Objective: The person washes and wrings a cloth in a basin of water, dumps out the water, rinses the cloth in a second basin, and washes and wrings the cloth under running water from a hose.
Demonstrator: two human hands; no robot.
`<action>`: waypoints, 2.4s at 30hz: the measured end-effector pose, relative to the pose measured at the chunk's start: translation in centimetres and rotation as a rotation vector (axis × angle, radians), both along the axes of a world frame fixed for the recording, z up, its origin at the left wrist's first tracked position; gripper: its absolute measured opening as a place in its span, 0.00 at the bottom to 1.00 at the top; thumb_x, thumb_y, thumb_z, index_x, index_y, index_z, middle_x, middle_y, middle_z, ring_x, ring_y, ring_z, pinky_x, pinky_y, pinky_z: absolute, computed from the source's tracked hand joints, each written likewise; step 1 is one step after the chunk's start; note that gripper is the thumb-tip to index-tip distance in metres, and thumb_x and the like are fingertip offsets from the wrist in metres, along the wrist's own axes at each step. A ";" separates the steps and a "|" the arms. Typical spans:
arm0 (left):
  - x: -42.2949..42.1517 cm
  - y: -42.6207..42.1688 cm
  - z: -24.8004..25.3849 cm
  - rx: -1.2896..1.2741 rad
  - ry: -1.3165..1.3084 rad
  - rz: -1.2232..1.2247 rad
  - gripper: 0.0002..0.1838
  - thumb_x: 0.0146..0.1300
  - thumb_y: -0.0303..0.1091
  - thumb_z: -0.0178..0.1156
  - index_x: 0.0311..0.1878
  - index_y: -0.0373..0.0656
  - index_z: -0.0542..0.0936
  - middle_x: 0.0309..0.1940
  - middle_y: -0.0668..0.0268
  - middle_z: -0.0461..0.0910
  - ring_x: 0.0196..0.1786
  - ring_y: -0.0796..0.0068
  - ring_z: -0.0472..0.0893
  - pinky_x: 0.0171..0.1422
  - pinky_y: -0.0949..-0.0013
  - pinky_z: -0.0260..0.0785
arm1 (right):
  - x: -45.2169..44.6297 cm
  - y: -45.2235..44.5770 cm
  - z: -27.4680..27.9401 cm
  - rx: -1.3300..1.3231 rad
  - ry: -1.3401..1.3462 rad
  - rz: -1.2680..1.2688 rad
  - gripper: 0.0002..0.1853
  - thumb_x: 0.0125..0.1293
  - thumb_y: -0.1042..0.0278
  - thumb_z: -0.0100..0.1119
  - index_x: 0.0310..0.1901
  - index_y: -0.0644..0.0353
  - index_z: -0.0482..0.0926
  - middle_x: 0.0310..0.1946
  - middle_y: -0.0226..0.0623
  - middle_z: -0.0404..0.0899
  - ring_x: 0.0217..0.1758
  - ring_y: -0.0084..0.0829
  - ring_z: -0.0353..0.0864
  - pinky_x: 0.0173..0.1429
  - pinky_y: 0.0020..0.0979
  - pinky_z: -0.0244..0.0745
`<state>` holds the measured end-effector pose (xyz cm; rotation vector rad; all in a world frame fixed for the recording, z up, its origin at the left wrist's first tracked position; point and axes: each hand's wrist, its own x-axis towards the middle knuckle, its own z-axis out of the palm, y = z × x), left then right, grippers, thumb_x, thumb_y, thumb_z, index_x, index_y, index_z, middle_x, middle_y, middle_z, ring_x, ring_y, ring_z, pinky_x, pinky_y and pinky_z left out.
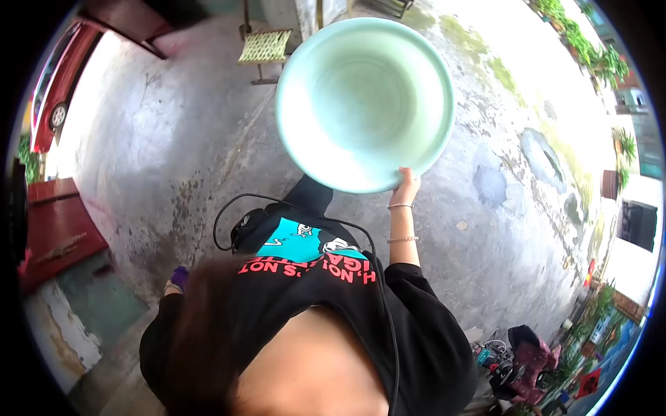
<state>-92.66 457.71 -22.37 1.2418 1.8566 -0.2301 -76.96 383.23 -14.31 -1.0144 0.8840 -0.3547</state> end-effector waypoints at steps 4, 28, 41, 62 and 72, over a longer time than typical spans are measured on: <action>28.4 -7.2 -3.4 -0.118 -0.132 -0.323 0.30 0.60 0.57 0.45 0.49 0.39 0.79 0.43 0.57 0.80 0.44 0.61 0.80 0.53 0.57 0.70 | 6.3 -6.2 2.8 0.263 0.145 0.006 0.25 0.49 0.66 0.52 0.51 0.66 0.65 0.44 0.42 0.69 0.44 0.41 0.73 0.48 0.44 0.74; 74.4 -74.2 4.0 -0.234 0.715 -1.440 0.28 0.55 0.52 0.54 0.48 0.36 0.78 0.49 0.49 0.77 0.54 0.55 0.77 0.58 0.59 0.67 | 55.6 -64.8 3.2 0.393 0.208 -0.092 0.15 0.54 0.60 0.52 0.41 0.57 0.67 0.27 0.31 0.73 0.20 0.26 0.69 0.17 0.24 0.65; 137.2 -121.4 4.6 0.397 -0.253 -2.113 0.20 0.58 0.47 0.48 0.40 0.42 0.79 0.41 0.52 0.79 0.46 0.50 0.77 0.51 0.56 0.68 | 84.8 -91.8 -0.1 0.561 0.179 -0.232 0.13 0.54 0.62 0.50 0.39 0.59 0.69 0.23 0.34 0.72 0.19 0.26 0.68 0.22 0.23 0.63; 177.0 -140.0 -1.6 -0.501 -0.820 -0.173 0.23 0.60 0.48 0.48 0.50 0.41 0.78 0.47 0.60 0.80 0.47 0.65 0.79 0.55 0.62 0.72 | 158.0 -122.5 -8.5 0.418 0.575 0.458 0.20 0.59 0.56 0.46 0.48 0.61 0.68 0.29 0.37 0.75 0.21 0.31 0.74 0.20 0.25 0.69; 202.8 -165.4 15.8 -0.428 -0.901 -0.443 0.11 0.59 0.38 0.61 0.41 0.43 0.80 0.36 0.68 0.80 0.39 0.76 0.79 0.43 0.71 0.72 | 186.7 -122.9 -9.6 0.202 0.687 0.395 0.22 0.56 0.57 0.50 0.44 0.69 0.73 0.28 0.48 0.78 0.19 0.39 0.78 0.18 0.33 0.73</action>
